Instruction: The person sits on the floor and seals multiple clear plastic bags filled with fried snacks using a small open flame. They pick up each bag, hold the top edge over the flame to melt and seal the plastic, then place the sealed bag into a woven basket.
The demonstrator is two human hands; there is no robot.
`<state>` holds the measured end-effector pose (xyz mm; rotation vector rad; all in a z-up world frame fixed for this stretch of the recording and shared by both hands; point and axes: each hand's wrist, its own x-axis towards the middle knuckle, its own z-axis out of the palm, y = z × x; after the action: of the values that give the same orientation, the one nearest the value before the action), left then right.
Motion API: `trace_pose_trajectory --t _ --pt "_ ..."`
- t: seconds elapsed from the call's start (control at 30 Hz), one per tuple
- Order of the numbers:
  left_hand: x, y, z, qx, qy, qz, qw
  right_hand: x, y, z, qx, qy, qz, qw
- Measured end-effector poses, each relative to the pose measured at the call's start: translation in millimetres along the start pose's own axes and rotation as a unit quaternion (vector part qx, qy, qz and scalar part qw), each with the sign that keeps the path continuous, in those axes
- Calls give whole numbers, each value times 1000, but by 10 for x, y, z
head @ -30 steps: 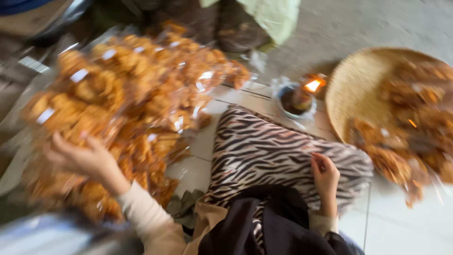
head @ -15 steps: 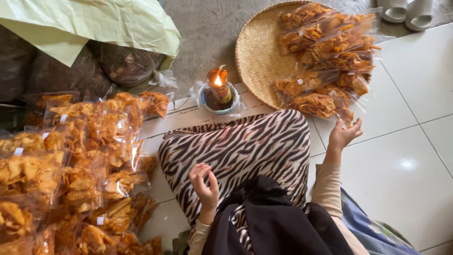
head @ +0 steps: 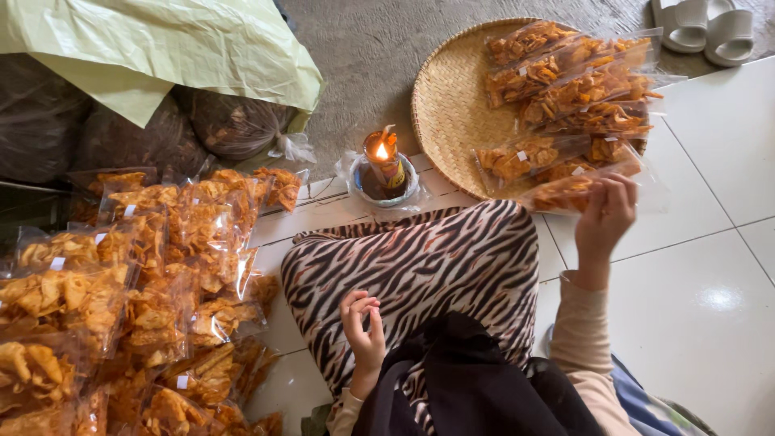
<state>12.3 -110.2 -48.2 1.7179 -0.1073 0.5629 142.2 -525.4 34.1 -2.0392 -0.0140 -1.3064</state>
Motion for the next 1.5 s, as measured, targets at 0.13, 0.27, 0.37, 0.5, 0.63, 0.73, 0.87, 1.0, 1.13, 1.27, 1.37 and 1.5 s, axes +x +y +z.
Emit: trace_pose_trajectory --t 0.13,0.27,0.37,0.5,0.63,0.73,0.87,1.0,1.13,1.27,1.37,1.5 --pt "41 69 19 -43 -34 -14 998 161 -850 -444 142 5 14 990" --pt "99 256 60 -42 -89 -32 995 35 -1436 -546 367 -64 107 922" --pt "213 359 76 2 -168 -26 985 -90 -1528 -334 502 -209 179 820" --pt "502 302 134 -242 -305 -93 917 -330 -1463 274 539 -462 101 697" --pt "616 124 186 -384 -363 -220 820 -671 -1525 683 594 -517 106 607" --pt "623 -18 190 -366 -310 -256 839 -778 -1544 733 551 -476 143 670" --pt "574 -112 221 -277 -201 -194 919 -881 -1531 729 473 -392 210 761" --pt "529 -136 258 -302 -160 -189 920 -1072 -1437 766 405 -440 189 779" --pt "543 -192 273 -315 -166 -179 917 -1299 -1359 844 385 -443 228 777" --pt "517 -342 293 -293 -144 -169 930 -1362 -1305 861 409 -423 220 778" --pt "498 -411 344 -363 -147 -205 897 -1383 -1387 912 477 -437 182 741" --pt "508 -214 409 -453 -156 -77 874 -1660 -1651 851 543 -496 252 629"
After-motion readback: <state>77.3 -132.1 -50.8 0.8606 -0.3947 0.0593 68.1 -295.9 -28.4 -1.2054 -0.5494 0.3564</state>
